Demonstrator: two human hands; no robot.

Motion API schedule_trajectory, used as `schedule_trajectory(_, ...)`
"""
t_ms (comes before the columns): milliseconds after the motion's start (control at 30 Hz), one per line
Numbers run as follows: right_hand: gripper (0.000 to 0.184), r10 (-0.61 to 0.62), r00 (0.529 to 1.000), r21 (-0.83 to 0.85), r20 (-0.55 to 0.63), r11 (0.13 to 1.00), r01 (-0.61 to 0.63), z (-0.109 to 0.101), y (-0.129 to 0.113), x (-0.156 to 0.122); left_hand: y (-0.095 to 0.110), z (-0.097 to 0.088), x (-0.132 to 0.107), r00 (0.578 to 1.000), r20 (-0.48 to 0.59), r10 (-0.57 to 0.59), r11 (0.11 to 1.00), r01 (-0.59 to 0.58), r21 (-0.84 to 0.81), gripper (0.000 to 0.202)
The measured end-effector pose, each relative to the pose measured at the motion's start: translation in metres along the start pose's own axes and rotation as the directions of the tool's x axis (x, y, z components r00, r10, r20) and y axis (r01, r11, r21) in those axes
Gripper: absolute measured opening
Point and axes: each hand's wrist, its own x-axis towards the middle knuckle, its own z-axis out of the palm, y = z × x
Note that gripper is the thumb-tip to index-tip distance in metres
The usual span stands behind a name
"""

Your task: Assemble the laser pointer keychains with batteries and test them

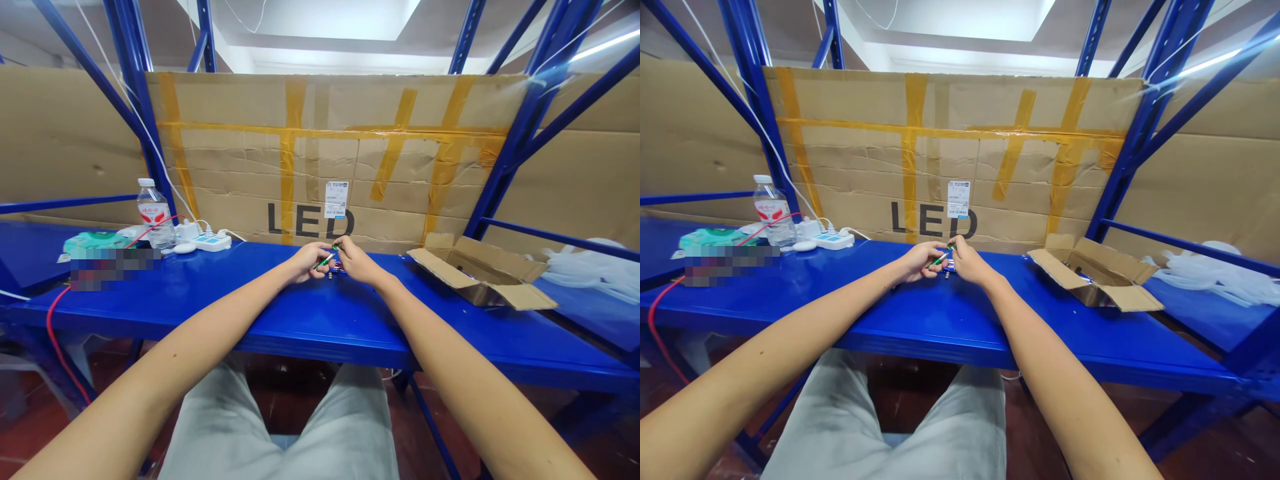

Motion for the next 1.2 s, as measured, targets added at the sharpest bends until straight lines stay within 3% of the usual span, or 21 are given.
schedule_trajectory(133,0.018,0.012,0.998,0.048,0.061,0.999,-0.015,0.005,-0.002,-0.001,0.003,0.002,-0.002,0.997,0.07,-0.018,1.0,0.019,-0.003,0.023)
schedule_trajectory(333,0.016,-0.025,0.997,0.108,0.067,0.994,0.018,0.013,0.0,-0.002,0.002,0.004,-0.002,0.998,0.058,0.01,1.0,-0.01,0.006,0.024)
schedule_trajectory(500,0.011,0.023,1.0,0.112,0.015,0.993,-0.025,0.012,0.0,0.001,0.001,0.002,0.001,0.998,-0.049,0.032,0.999,-0.033,-0.016,0.034)
schedule_trajectory(667,0.013,0.076,0.997,0.029,0.024,0.997,-0.077,0.004,0.005,0.002,0.001,-0.005,0.004,0.994,-0.098,0.042,0.995,-0.033,0.091,0.01)
schedule_trajectory(833,0.019,0.135,0.991,-0.059,-0.006,0.989,-0.135,-0.003,0.009,0.001,0.008,-0.015,0.004,0.978,-0.188,0.093,0.984,-0.062,0.165,0.018)
schedule_trajectory(933,0.015,0.159,0.986,-0.025,0.056,0.987,-0.158,-0.004,0.004,-0.002,0.008,-0.019,0.004,0.969,-0.205,0.135,0.968,-0.085,0.235,0.022)
schedule_trajectory(1000,0.008,0.171,0.973,0.077,0.153,0.98,-0.184,-0.004,-0.002,-0.004,0.006,-0.019,0.004,0.97,-0.151,0.192,0.939,-0.137,0.315,0.027)
schedule_trajectory(1100,0.018,0.171,0.94,0.267,0.295,0.93,-0.253,-0.004,-0.011,-0.006,0.0,-0.018,0.004,0.97,-0.037,0.239,0.893,-0.205,0.4,0.031)
schedule_trajectory(1200,0.021,0.186,0.925,0.366,0.331,0.878,-0.308,-0.003,-0.013,-0.006,-0.005,-0.016,0.006,0.97,-0.007,0.243,0.879,-0.217,0.424,0.035)
